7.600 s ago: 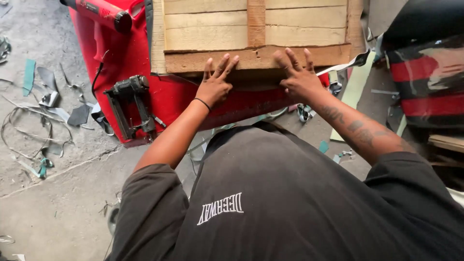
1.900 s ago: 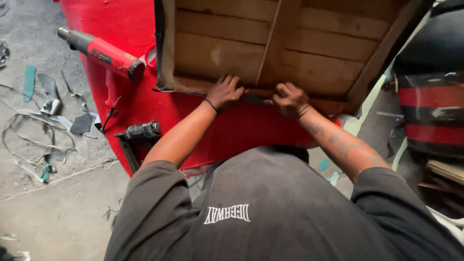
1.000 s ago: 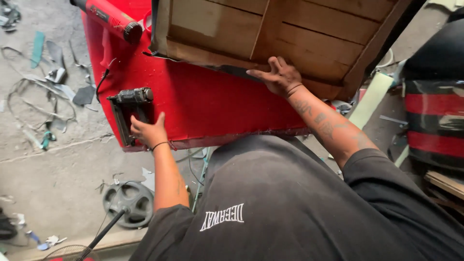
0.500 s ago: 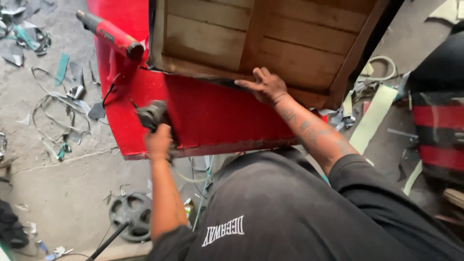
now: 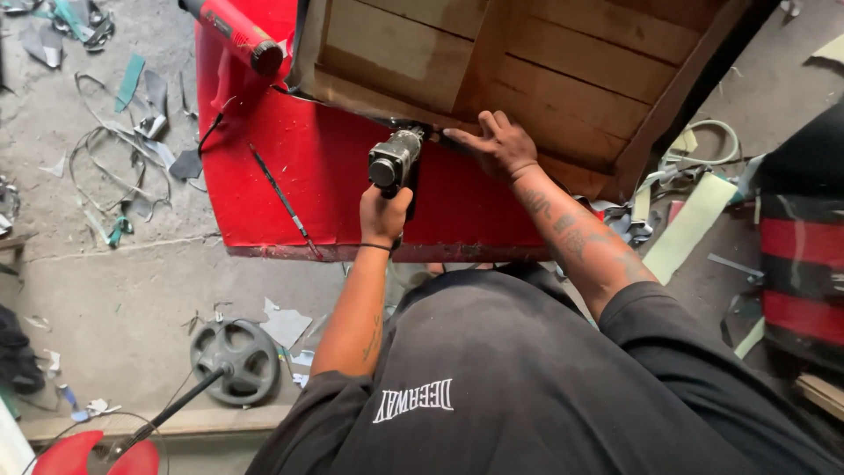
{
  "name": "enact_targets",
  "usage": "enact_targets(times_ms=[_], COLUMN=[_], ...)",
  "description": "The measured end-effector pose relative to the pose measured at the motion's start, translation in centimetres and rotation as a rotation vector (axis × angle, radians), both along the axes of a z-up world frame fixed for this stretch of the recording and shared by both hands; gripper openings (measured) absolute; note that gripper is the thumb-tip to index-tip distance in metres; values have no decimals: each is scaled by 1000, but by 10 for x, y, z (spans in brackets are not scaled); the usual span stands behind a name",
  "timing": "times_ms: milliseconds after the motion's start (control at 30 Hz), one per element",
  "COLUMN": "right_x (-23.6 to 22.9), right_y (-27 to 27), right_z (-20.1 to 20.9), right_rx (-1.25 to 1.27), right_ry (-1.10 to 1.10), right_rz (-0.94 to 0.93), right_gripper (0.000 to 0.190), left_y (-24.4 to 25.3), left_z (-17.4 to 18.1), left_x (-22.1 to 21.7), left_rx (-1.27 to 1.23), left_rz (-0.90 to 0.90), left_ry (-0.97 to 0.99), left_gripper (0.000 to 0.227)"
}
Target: The person is attaching a black vinyl cover to a wooden seat frame using a pneumatic stapler.
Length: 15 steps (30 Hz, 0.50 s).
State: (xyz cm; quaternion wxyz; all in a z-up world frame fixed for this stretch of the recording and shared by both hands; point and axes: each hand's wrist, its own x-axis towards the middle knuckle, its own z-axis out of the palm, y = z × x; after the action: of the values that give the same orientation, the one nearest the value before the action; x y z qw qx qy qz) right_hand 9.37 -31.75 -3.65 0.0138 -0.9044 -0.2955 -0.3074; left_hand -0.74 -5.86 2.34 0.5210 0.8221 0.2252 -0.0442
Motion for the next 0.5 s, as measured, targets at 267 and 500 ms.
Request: enact_targets(times_ms=[267,500], right_x=[5,-4], right_y=[-2,1], right_z=[-23,18], right_rx=[18,107], right_ry=[-18,18], right_rz=[-40,-66], right_gripper=[54,34], left_y=[-7,-28], left_z=[25,27], left_x=[0,-12], left_rx=[2,56], left_rz=[-23,-100], left_ry=[-43,-32], left_gripper=[14,17])
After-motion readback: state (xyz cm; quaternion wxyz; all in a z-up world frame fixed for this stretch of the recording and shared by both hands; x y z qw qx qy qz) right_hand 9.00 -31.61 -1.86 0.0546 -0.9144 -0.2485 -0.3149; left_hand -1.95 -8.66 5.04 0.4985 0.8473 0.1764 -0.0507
